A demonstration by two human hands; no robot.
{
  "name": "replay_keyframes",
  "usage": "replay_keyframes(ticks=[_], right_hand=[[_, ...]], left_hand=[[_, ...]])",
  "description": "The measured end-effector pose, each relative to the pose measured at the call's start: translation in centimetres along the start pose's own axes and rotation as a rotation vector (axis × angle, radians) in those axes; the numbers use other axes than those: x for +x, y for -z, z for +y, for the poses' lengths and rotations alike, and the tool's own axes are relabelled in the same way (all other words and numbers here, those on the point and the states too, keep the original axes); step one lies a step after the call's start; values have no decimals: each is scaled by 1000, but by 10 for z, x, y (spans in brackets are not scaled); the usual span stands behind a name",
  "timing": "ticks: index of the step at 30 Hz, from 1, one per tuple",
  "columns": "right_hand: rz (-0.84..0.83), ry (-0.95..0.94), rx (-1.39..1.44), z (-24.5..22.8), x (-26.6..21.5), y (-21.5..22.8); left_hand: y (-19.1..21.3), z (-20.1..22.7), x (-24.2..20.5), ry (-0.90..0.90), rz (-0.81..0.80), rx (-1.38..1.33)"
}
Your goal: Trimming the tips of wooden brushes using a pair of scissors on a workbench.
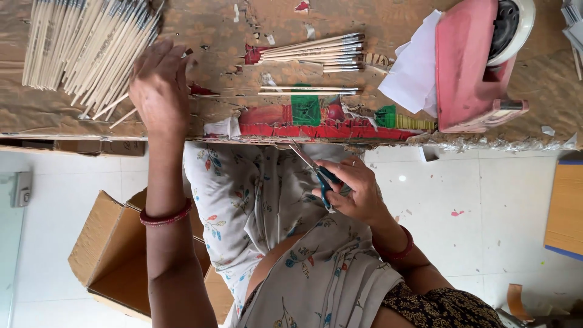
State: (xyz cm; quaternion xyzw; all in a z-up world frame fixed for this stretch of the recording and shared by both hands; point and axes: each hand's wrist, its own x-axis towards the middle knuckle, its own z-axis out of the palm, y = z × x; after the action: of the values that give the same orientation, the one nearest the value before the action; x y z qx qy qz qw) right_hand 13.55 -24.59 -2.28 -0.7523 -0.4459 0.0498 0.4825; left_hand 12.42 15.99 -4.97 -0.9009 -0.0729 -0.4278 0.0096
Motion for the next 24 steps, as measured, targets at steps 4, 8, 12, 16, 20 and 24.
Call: replay_keyframes(ticks=[4,8,12,16,20,24], right_hand=[[-16,-15,-1,3,4,-1],[-31,9,-2,5,6,-7],[-57,-2,26,3,10,-12],[-85,10,39,3,11,-14],[-88,-5,23,-1,11,-14],[-91,-11,15,-1,11,-15]], left_hand=[[61,49,21,219,-127,-239],[99,82,-3,621,-396,-1165],[101,96,-45,849,-464,-1419],[101,106,-65,1021,-447,-1607],[106,116,-61,1087,-444,-1721],[106,121,-66,1087,-446,-1700]])
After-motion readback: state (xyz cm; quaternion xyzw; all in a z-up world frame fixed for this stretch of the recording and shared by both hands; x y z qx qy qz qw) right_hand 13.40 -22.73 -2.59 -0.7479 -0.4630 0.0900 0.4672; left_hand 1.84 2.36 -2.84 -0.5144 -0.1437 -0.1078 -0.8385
